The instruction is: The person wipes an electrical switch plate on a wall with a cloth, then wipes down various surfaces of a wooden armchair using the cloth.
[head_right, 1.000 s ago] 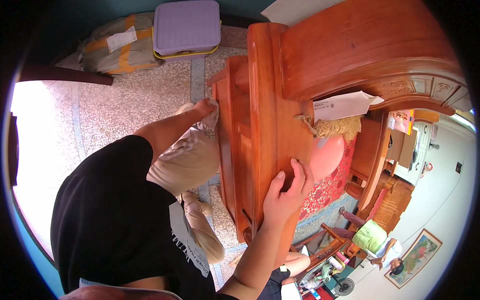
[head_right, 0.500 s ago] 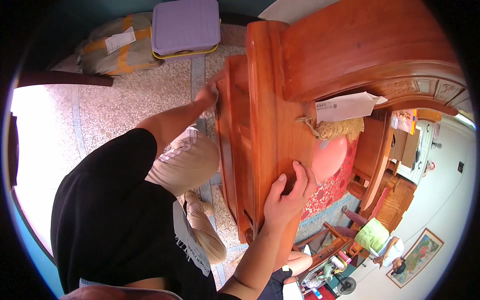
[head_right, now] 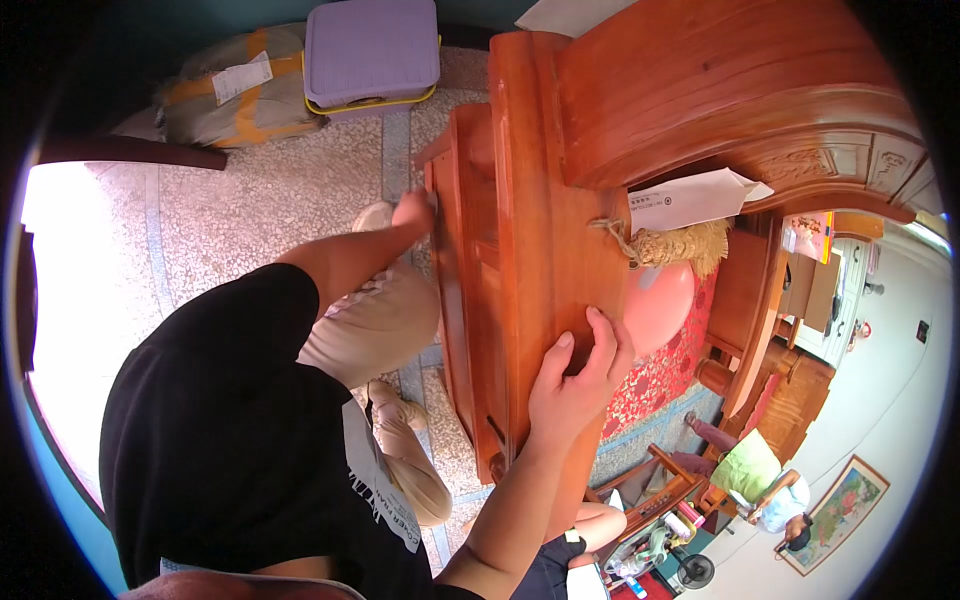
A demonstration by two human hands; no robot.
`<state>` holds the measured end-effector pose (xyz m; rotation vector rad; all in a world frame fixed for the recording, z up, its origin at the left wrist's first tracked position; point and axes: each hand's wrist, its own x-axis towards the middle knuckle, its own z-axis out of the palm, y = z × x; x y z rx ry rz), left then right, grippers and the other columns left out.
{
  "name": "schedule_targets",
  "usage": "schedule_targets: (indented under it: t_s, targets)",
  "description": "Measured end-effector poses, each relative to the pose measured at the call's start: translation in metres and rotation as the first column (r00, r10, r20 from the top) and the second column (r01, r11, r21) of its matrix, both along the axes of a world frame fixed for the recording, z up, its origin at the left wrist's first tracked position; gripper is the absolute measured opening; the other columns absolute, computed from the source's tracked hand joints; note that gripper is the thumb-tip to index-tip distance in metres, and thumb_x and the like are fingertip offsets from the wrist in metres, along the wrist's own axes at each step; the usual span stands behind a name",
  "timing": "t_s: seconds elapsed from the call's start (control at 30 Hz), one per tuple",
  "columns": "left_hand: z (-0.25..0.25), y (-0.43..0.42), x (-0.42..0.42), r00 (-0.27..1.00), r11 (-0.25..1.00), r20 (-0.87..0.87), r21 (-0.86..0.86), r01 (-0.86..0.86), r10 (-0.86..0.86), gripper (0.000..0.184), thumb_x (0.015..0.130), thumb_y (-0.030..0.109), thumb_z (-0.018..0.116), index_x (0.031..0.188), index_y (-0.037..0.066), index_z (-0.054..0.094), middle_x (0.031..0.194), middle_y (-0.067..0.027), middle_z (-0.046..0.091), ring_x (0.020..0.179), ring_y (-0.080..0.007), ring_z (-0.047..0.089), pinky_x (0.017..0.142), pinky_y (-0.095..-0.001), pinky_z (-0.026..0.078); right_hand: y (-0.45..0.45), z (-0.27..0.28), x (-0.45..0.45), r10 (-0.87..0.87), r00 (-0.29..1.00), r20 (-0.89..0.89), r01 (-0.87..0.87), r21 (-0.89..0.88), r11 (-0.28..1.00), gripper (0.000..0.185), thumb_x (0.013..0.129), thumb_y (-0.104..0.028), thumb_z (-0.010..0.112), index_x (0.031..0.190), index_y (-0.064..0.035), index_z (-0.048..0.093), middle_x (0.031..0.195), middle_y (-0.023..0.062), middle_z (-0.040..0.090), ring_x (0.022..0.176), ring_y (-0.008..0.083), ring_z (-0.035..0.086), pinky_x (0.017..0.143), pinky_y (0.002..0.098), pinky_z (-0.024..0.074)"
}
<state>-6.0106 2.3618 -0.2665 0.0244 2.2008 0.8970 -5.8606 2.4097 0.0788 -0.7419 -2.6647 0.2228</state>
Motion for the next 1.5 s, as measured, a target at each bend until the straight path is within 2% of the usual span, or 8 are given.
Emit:
schedule_targets:
  t_s: [0.1,0.23,0.4,0.6,0.93,1.03,1.23,1.5]
  targets:
    - [-0.003,-0.015,0.012,0.902,0.901,0.009,0.047,0.43,-0.431,0.033,0.076,0.011,0.048,0.109,0.01,0.05,0.113,-0.0176,0.048,0.104,-0.0318,0.049,0.084,-0.0387,0.042,0.003,-0.003,0.001,0.003,1.0,-0.015,-0.003,-0.003,1.0,0.028,0.076,-0.007,0.051,0.103,-0.0034,0.051,0.104,0.0155,0.047,0.096,0.0318,0.047,0.083,0.0394,0.038]
    - [0.051,-0.036,0.012,0.885,0.878,-0.099,0.115,0.464,-0.455,0.032,0.075,0.013,0.05,0.106,0.008,0.052,0.109,-0.0173,0.051,0.103,-0.0308,0.049,0.084,-0.0377,0.042,0.004,-0.004,0.0,-0.001,0.999,-0.034,0.001,-0.003,1.0,0.027,0.076,-0.008,0.051,0.103,-0.0039,0.052,0.103,0.0149,0.048,0.096,0.0308,0.047,0.082,0.0388,0.039]
    - [0.073,-0.062,0.008,0.971,0.919,-0.237,0.388,0.072,0.024,0.036,0.073,0.021,0.058,0.106,0.007,0.052,0.106,-0.016,0.052,0.098,-0.0323,0.05,0.081,-0.0387,0.042,0.009,-0.01,0.001,0.03,0.995,-0.093,-0.029,0.013,0.999,0.027,0.076,-0.009,0.052,0.102,-0.004,0.052,0.102,0.0144,0.049,0.095,0.0297,0.048,0.081,0.0383,0.04]
    - [0.16,-0.055,-0.016,0.778,0.666,-0.574,0.688,0.288,0.256,0.046,0.072,0.022,0.06,0.11,-0.001,0.047,0.112,-0.0198,0.046,0.102,-0.0345,0.046,0.089,-0.036,0.036,0.01,-0.012,0.002,0.047,0.995,-0.083,-0.042,0.063,0.997,0.025,0.077,-0.008,0.051,0.101,-0.0032,0.053,0.102,0.0148,0.049,0.094,0.0302,0.048,0.081,0.0384,0.0399]
    - [0.153,-0.029,-0.022,0.2,0.537,-0.98,0.158,0.829,-0.02,0.04,0.071,0.01,0.052,0.111,0.005,0.048,0.113,-0.009,0.048,0.093,-0.0278,0.054,0.073,-0.0345,0.049,0.01,-0.011,0.001,0.033,0.996,-0.089,-0.027,0.063,0.998,0.024,0.078,-0.008,0.051,0.101,-0.0039,0.053,0.101,0.0154,0.05,0.093,0.0304,0.048,0.082,0.0384,0.0395]
    - [0.186,0.01,-0.027,0.414,0.54,-0.766,0.105,0.835,-0.491,0.04,0.076,0.009,0.046,0.116,0.009,0.047,0.114,-0.012,0.049,0.098,-0.0278,0.053,0.075,-0.0355,0.047,0.01,-0.011,0.0,0.026,0.996,-0.081,-0.021,0.061,0.998,0.024,0.078,-0.008,0.051,0.102,-0.0041,0.053,0.102,0.0151,0.05,0.094,0.0302,0.048,0.082,0.0382,0.0397]
    - [0.217,0.038,-0.028,0.315,0.435,-0.527,-0.118,0.893,-0.789,0.042,0.076,0.009,0.049,0.118,0.005,0.045,0.117,-0.0184,0.047,0.096,-0.0284,0.054,0.075,-0.0351,0.045,0.008,-0.011,0.0,0.003,0.997,-0.082,0.0,0.038,0.999,0.024,0.078,-0.008,0.051,0.102,-0.0042,0.053,0.102,0.0147,0.05,0.096,0.0302,0.048,0.083,0.0381,0.0397]
    - [0.183,0.022,-0.025,0.493,0.514,-0.675,0.192,0.836,-0.549,0.051,0.069,0.004,0.055,0.119,0.007,0.044,0.109,-0.0178,0.053,0.094,-0.0317,0.054,0.074,-0.0384,0.045,0.01,-0.014,0.004,0.007,0.997,-0.081,-0.003,0.048,0.999,0.025,0.078,-0.009,0.051,0.102,-0.0046,0.054,0.102,0.015,0.05,0.094,0.0306,0.048,0.082,0.0377,0.0402]
